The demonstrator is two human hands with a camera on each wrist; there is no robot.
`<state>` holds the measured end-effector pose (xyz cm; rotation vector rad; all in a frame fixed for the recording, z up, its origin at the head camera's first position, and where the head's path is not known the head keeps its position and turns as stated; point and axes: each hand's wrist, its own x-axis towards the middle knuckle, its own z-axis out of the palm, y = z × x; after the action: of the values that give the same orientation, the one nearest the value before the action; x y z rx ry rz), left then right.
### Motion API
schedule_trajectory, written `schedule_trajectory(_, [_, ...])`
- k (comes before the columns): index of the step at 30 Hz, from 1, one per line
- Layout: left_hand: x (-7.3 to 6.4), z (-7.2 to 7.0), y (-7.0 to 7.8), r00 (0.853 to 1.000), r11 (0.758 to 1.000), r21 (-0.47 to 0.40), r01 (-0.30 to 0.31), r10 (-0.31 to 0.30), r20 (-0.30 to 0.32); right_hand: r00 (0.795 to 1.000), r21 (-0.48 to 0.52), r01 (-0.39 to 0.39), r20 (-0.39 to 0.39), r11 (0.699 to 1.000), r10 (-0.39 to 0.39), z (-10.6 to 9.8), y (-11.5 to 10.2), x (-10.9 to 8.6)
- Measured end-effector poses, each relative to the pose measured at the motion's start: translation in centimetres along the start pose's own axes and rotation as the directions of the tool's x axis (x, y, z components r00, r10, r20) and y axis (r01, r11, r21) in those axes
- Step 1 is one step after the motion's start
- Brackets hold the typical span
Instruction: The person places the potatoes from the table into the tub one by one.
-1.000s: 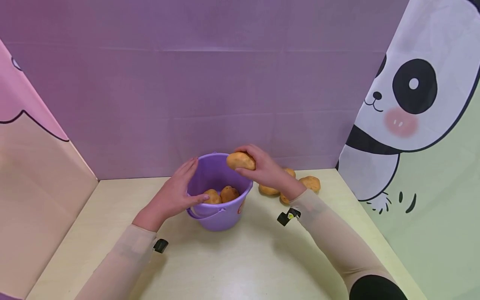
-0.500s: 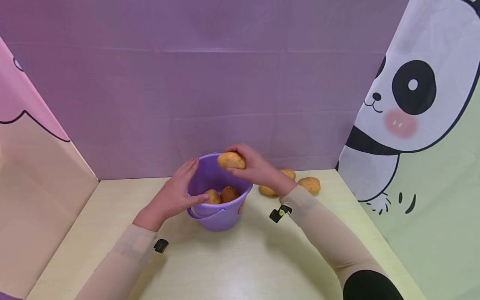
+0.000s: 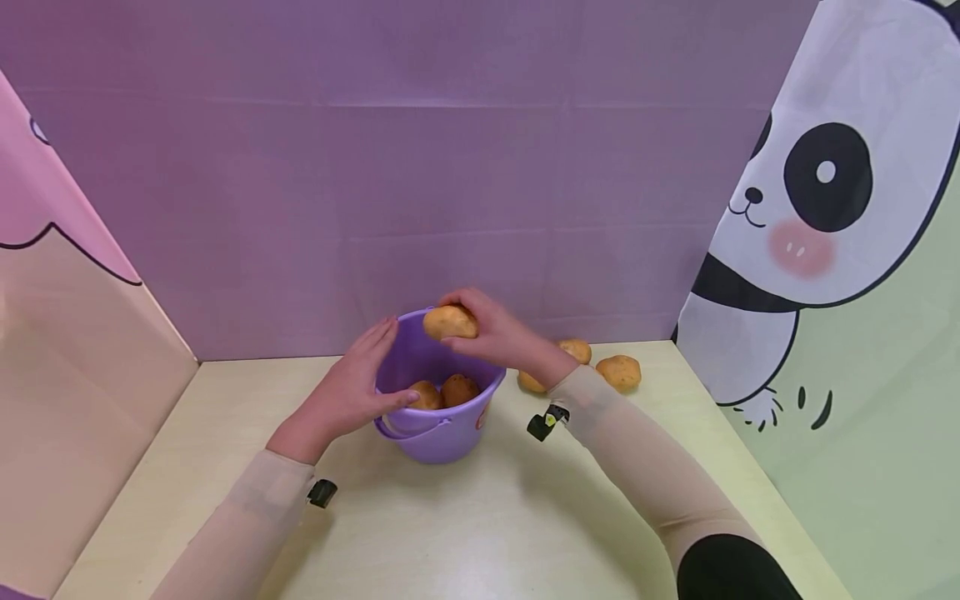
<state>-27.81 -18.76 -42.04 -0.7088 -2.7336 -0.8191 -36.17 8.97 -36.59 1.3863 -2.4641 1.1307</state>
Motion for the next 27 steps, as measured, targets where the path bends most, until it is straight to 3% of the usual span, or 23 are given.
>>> schedule_trajectory(17, [-0.2, 0.0, 0.0, 1.000, 1.000, -0.007, -0.014, 0.014, -0.008, 1.000, 0.012, -0.015, 0.024, 1.000, 0.014, 1.2, 1.1, 1.5])
schedule_trajectory(27, [-0.3, -0.1, 0.3, 1.000, 1.000, -0.006, -0.015, 0.015, -0.012, 0.999, -0.052, -0.012, 0.051, 0.999, 0.015, 1.4, 0.5, 1.9])
